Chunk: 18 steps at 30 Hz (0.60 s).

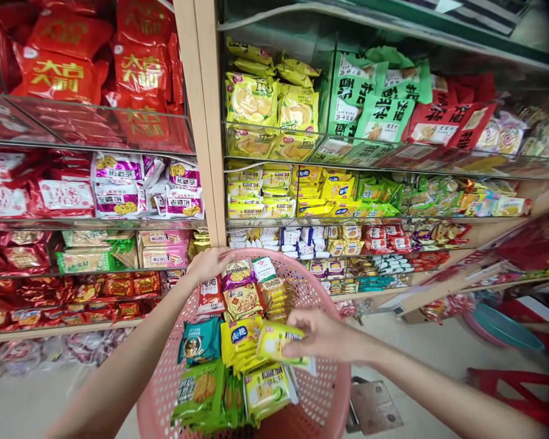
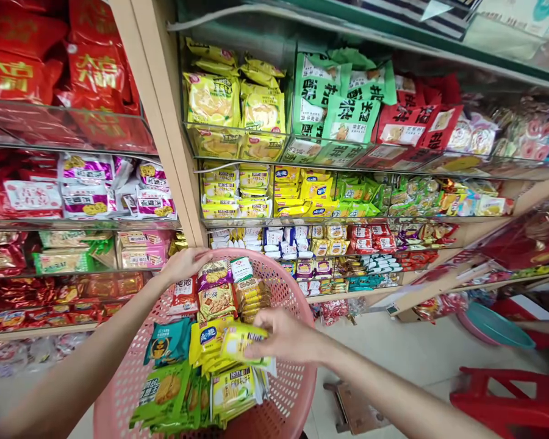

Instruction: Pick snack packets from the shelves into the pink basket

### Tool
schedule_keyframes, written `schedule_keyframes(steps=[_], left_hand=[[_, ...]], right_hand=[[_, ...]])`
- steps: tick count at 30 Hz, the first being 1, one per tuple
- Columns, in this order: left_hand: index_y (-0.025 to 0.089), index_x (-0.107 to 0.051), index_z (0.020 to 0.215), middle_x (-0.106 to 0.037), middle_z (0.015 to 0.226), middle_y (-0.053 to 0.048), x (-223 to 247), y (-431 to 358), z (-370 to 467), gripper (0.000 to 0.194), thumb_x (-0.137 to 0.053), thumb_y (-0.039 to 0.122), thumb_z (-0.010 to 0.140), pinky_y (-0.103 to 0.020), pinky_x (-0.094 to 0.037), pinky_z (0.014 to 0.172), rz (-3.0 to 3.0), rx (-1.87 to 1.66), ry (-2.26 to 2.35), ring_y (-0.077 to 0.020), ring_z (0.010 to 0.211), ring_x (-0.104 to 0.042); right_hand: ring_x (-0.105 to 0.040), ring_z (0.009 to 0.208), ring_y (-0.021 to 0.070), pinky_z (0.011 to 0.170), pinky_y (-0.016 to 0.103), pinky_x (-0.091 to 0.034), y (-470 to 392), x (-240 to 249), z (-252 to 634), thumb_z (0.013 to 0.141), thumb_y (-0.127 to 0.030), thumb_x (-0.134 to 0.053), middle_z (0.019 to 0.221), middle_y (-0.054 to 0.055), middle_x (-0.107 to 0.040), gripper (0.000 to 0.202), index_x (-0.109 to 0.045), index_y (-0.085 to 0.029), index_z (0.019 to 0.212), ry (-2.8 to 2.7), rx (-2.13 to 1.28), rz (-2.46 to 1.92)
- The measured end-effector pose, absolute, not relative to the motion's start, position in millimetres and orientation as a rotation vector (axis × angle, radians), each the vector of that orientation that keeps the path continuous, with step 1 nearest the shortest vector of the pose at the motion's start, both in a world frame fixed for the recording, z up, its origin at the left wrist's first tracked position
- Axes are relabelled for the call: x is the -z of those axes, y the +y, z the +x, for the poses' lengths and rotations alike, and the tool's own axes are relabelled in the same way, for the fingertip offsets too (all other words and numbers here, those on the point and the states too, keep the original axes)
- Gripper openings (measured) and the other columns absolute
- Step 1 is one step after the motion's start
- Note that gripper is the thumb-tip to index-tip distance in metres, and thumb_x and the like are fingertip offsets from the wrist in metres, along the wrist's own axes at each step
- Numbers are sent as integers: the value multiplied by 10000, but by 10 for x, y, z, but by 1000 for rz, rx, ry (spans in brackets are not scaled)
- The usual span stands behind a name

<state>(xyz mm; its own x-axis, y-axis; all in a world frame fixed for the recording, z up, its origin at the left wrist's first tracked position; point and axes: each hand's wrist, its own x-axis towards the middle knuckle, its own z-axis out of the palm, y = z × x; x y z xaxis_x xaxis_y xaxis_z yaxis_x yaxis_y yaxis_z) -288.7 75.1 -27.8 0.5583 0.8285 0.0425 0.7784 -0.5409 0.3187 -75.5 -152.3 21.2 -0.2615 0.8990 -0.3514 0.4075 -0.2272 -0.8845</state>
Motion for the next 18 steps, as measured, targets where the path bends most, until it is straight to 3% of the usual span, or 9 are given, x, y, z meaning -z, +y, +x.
schedule_keyframes(steps=[3,9,18], left_hand=[[340,-592,1140,-673,1056,5,281,749,-2888,580,-229,659,820,-305,-472,733,2530,-275,1329,-235,954,-620],[318,-586,1152,-665,1079,-14,275,741,-2896,598,-216,654,825,-327,-470,767,2534,-257,1347,-256,970,-616],[341,-591,1120,-671,1055,-1,276,738,-2900,542,-221,623,842,-320,-466,759,2549,-263,1323,-244,959,-620]], right_hand=[[-412,602,77,515,192,-292,-1673,-44,-861,593,-370,-738,670,-53,-489,325,-516,-158,700,-1622,-1622,-1581],[-416,608,79,491,183,-239,-1744,164,-1072,550,-362,-758,657,-65,-507,321,-565,-168,719,-1783,-1452,-1767],[-453,625,93,522,195,-259,-1696,217,-1202,546,-392,-755,665,-57,-546,314,-629,-177,738,-1907,-1334,-1824]])
